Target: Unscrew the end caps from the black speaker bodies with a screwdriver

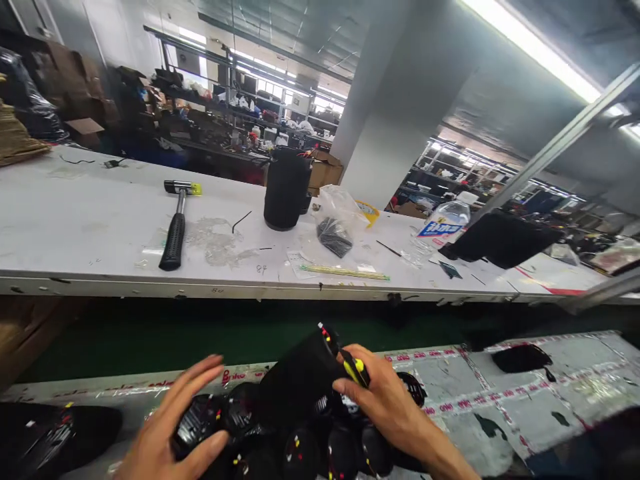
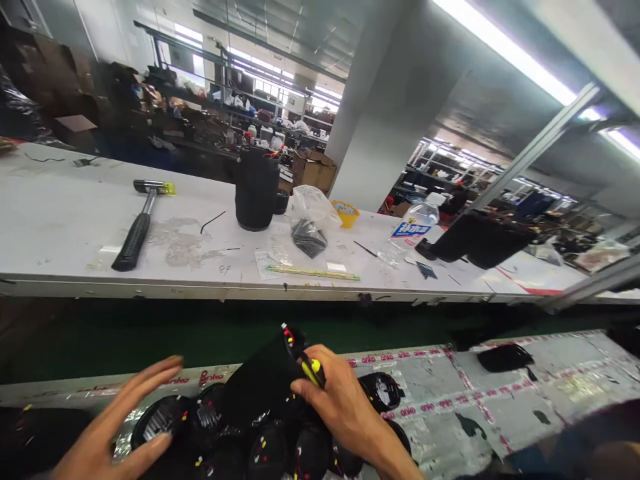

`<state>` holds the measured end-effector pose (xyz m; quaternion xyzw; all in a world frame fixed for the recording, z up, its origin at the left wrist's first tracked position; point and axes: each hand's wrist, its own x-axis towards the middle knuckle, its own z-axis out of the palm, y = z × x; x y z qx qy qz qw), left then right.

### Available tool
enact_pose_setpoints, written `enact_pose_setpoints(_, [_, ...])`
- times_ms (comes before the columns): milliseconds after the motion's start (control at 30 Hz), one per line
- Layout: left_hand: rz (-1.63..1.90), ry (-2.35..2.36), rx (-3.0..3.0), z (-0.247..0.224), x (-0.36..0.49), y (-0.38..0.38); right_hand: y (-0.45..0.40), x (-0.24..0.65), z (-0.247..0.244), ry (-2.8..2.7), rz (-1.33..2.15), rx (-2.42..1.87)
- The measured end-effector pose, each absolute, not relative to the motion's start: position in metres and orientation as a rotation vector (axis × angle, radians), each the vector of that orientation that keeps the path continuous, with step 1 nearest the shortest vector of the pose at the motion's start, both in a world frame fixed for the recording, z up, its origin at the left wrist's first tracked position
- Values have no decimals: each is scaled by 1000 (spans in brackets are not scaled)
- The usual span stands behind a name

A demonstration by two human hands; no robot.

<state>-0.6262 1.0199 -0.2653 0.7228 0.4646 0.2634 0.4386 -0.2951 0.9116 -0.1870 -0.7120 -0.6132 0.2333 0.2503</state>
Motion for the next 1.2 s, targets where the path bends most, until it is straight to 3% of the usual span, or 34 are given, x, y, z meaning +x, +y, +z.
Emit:
enact_pose_setpoints(167, [176,355,1323,-212,-546,1018,875,-333,-168,-1375,1107,-1588])
enact_pose_setpoints(233, [116,238,1177,-211,-536,1008,861,-340,-177,-1433,963,-1588])
enact_pose_setpoints(333, [167,348,1074,-217,-539,987,835,-349,-194,-1586,436,-1791])
enact_pose_setpoints(533, [235,571,1256,-216,-557,959,805,-374,-204,-2089,-169,-1990])
enact_pose_setpoints(1200, [190,579,1316,-214,-573,947,802,-393,-216,-2263,-472,-2023])
